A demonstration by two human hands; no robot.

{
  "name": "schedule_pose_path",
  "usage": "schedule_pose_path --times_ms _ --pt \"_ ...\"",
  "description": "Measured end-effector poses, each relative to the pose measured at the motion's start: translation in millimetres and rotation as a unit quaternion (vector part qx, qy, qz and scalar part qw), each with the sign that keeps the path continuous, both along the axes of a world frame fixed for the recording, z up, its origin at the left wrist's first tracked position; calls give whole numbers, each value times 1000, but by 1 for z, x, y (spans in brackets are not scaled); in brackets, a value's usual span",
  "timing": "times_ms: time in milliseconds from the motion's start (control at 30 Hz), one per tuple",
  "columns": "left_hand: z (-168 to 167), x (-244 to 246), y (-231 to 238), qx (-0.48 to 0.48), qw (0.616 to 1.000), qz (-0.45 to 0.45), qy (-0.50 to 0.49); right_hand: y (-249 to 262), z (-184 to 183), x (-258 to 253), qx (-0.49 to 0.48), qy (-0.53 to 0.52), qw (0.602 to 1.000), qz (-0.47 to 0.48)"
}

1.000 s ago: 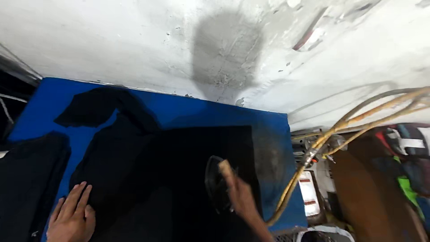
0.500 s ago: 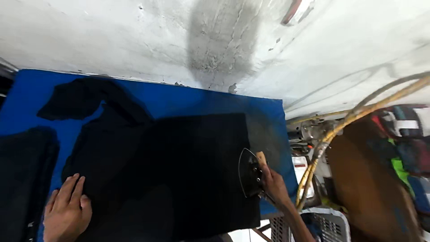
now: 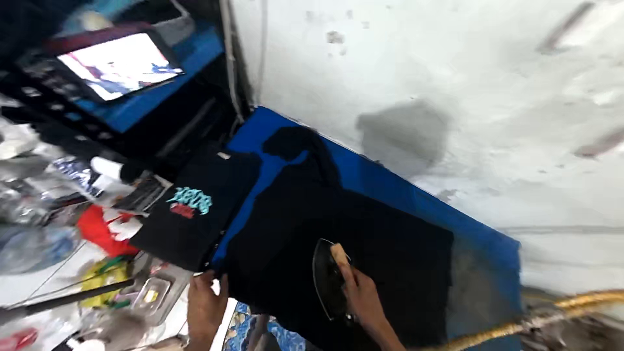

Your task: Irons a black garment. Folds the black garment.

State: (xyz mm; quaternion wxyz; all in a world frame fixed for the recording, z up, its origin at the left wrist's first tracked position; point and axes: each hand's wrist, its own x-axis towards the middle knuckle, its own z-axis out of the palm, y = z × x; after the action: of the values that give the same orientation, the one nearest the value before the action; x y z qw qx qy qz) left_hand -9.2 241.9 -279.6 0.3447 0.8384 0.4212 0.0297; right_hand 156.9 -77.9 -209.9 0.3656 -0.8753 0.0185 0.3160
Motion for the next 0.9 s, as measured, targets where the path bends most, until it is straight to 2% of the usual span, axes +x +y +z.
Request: schedule_pose_path --times_ms 67,200,333,433,500,567,700,800,900 --pt "-16 -19 -1 -60 998 24 -4 66 -4 17 14 -21 996 81" --pt "-45 -35 11 -130 985 44 -106 180 -9 56 15 -48 981 186" --pt "-49 -48 33 -228 966 29 -119 231 -9 89 -3 -12 980 200" --pt "-42 -56 51 -290 946 42 -138 222 -5 87 -10 23 978 209" --pt "-40 -58 59 -311 939 40 -143 203 -1 61 -8 16 973 231" --pt "-44 -56 60 -325 933 43 -150 179 5 13 -25 -2 963 267" --pt "-61 -44 50 -367 908 75 -188 143 16 -88 -163 7 937 309" --pt "-69 -38 41 -444 867 111 -200 111 12 -126 -173 -40 959 222" --pt "-87 -36 25 -472 862 65 -176 51 1 -135 -158 -118 978 75"
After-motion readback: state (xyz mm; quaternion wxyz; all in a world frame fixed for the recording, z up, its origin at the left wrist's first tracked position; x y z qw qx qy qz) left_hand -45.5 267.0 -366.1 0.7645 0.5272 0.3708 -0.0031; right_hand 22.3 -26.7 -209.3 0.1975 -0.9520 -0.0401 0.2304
